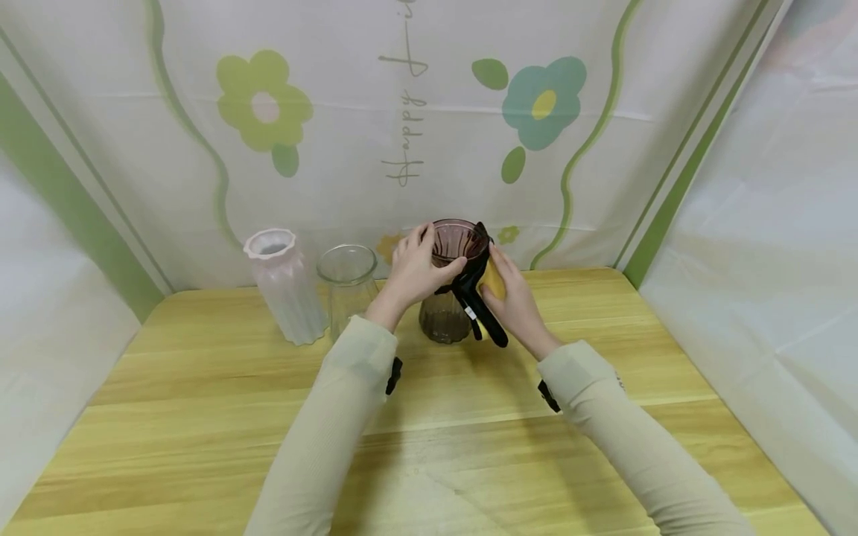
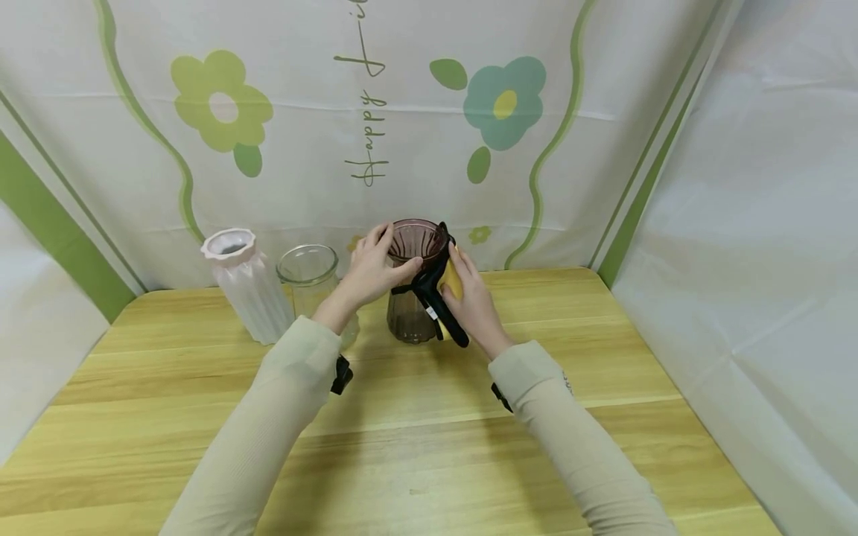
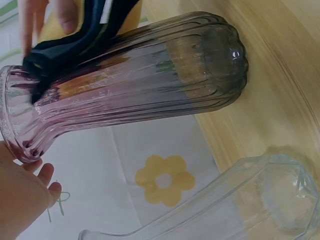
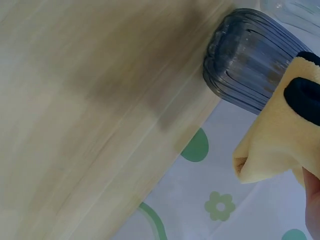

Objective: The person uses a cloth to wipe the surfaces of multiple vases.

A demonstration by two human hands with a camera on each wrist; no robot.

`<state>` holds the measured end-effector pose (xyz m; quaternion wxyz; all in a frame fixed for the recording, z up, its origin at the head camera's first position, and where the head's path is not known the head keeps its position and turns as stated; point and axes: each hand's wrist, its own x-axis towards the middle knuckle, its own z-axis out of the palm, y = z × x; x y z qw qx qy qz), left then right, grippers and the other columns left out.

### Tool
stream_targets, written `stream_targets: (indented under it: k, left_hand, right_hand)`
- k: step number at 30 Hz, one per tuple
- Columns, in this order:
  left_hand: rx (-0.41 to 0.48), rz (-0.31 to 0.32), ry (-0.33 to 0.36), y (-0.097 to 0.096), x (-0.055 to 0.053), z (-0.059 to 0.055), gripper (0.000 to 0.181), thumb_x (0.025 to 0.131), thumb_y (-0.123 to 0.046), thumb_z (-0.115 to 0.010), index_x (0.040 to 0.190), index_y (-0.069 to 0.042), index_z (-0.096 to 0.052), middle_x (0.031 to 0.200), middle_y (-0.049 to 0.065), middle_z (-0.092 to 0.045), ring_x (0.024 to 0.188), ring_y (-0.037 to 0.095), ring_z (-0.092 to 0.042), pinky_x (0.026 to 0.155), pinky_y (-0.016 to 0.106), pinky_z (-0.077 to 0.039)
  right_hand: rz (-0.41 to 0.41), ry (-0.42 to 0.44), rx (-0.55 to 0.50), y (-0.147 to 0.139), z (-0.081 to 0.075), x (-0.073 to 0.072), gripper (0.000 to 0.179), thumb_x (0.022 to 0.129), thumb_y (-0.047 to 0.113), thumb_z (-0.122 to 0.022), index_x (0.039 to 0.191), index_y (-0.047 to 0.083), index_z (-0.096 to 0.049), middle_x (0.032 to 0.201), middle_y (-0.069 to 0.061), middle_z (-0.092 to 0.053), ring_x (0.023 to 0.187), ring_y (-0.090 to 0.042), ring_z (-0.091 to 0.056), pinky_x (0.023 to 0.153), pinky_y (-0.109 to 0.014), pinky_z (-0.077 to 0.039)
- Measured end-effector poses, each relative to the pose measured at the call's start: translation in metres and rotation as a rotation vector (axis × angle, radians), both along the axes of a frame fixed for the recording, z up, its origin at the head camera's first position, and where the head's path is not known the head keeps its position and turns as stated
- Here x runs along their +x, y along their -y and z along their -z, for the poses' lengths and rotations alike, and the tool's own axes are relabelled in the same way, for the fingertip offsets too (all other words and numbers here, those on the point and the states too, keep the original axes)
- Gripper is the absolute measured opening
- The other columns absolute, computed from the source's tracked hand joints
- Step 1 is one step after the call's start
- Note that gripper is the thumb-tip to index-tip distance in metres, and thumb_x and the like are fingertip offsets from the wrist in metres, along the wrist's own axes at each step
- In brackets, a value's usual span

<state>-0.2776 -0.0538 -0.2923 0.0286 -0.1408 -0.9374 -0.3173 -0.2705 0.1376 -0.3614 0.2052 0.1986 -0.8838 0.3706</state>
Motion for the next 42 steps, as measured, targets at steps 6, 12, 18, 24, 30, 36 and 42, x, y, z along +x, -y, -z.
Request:
stream_targets:
  k: [6,12,18,24,30,36,42]
  left_hand:
    - [0.006,0.013,0.010,0.001,-0.001,0.000,0.088,0.092,-0.055,-0.049,0.155,-0.009,-0.008,0.161,0.011,-0.011,0.148,0.034,-0.012,0.122,0.050,-0.009]
    - [-0.004,0.013,0.011,0.001,-0.002,0.001,0.088,0.092,-0.055,-0.049,0.154,-0.008,-0.007,0.161,0.011,-0.009,0.148,0.034,-0.012,0.122,0.050,-0.009]
    - [0.000,0.012,0.014,0.001,-0.002,0.001,0.089,0.092,-0.055,-0.049,0.155,-0.009,-0.006,0.162,0.010,-0.007,0.149,0.033,-0.011,0.122,0.049,-0.007]
    - [0.000,0.015,0.007,0.001,-0.002,0.002,0.089,0.092,-0.055,-0.049,0.154,-0.007,-0.008,0.161,0.010,-0.008,0.148,0.033,-0.011,0.122,0.049,-0.007]
    - [-0.007,0.019,0.011,0.000,-0.002,0.002,0.089,0.092,-0.056,-0.048,0.154,-0.008,-0.006,0.162,0.010,-0.007,0.149,0.033,-0.010,0.122,0.049,-0.007]
    - [-0.015,-0.002,-0.001,-0.002,-0.001,0.002,0.095,0.089,-0.062,-0.051,0.154,-0.008,-0.007,0.161,0.012,-0.008,0.148,0.034,-0.010,0.122,0.051,-0.009]
    - [-0.011,-0.053,-0.005,-0.005,0.002,0.003,0.099,0.086,-0.065,-0.054,0.155,-0.011,-0.007,0.158,0.018,-0.008,0.144,0.036,-0.015,0.119,0.052,-0.018]
  right_hand:
    - [-0.006,0.000,0.027,0.001,0.002,-0.002,0.069,0.088,0.002,-0.063,0.149,0.002,-0.030,0.150,-0.026,-0.032,0.136,-0.044,-0.035,0.110,-0.056,-0.035]
    - [-0.019,0.029,0.134,0.001,0.013,0.000,0.067,0.088,0.003,-0.064,0.148,0.001,-0.032,0.151,-0.027,-0.030,0.132,-0.048,-0.039,0.104,-0.056,-0.041]
    - [-0.015,0.040,0.155,0.001,0.021,0.001,0.069,0.086,0.001,-0.066,0.147,0.004,-0.034,0.149,-0.027,-0.033,0.130,-0.050,-0.041,0.103,-0.058,-0.041]
    - [-0.016,0.067,0.200,-0.005,0.037,0.002,0.069,0.086,0.002,-0.066,0.148,0.006,-0.035,0.147,-0.027,-0.036,0.129,-0.048,-0.042,0.101,-0.055,-0.044]
    - [-0.021,0.083,0.220,-0.009,0.048,0.004,0.068,0.086,0.001,-0.066,0.147,0.007,-0.036,0.146,-0.027,-0.038,0.127,-0.047,-0.046,0.098,-0.054,-0.046]
    - [-0.023,0.089,0.215,-0.010,0.049,0.004,0.069,0.086,0.001,-0.066,0.148,0.007,-0.035,0.147,-0.027,-0.038,0.125,-0.047,-0.047,0.097,-0.054,-0.047]
    - [-0.036,0.088,0.123,-0.006,0.037,0.001,0.068,0.088,0.002,-0.064,0.149,0.008,-0.034,0.149,-0.025,-0.036,0.131,-0.046,-0.042,0.103,-0.055,-0.042]
